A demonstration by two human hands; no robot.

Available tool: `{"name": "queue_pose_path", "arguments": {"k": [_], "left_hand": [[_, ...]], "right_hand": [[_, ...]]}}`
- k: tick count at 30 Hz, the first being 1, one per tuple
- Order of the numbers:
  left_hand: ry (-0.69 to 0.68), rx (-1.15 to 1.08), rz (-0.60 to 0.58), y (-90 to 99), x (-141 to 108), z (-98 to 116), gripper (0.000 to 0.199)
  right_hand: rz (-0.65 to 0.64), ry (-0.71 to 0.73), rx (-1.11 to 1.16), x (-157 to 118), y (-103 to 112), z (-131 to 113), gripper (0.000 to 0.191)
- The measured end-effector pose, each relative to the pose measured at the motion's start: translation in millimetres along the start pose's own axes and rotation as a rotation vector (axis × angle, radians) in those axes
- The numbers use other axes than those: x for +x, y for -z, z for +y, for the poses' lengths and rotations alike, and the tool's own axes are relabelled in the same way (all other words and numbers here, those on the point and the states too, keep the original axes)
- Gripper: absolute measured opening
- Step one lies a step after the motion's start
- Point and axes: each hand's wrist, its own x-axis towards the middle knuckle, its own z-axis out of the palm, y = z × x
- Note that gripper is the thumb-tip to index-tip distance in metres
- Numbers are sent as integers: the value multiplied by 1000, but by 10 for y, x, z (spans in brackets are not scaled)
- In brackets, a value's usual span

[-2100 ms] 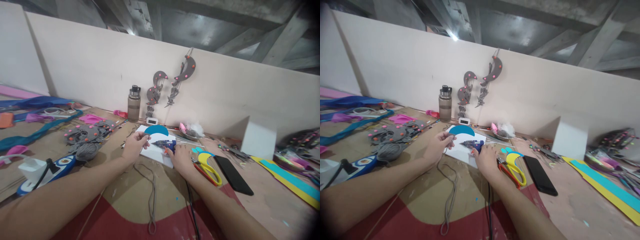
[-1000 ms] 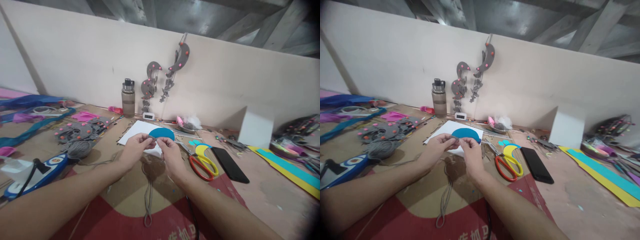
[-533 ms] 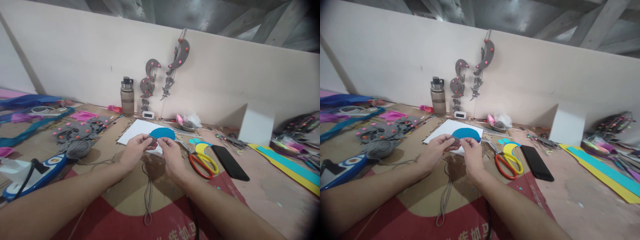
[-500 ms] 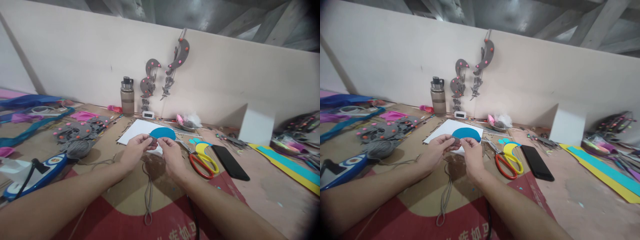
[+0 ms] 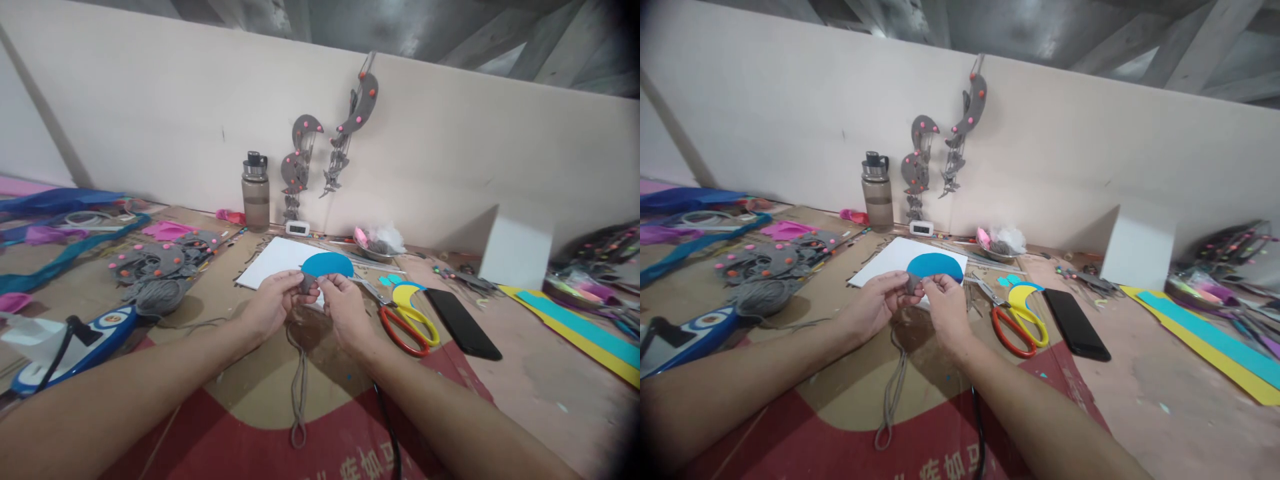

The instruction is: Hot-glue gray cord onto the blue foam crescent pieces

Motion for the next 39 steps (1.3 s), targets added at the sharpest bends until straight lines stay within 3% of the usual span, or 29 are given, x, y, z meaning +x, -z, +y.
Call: {"name": "queue_pose_path", "arguments": {"k": [6, 10, 19, 24, 29, 33, 39], "left_hand": [[127, -38, -22, 34, 28, 20, 14], [31, 43, 15, 49, 28, -21, 8], [-214, 399, 66, -19, -11, -92, 26], [-116, 539, 104, 5, -17, -66, 18], [-109, 463, 93, 68, 18, -122, 20], [-118, 339, 55, 79, 28, -144, 22], [-86, 312, 17, 65, 2, -132, 25]], "right_hand": [[-41, 24, -48, 9, 17, 8, 21], [4, 61, -130, -8, 26, -6, 21], [-40, 200, -296, -113, -5, -95, 17], [-83, 293, -434, -144, 12, -69, 16], [-2, 294, -335, -93, 35, 21, 17], [-43, 220, -210, -43, 48, 55, 21], [-35, 183, -317, -41, 53, -54, 17]]}}
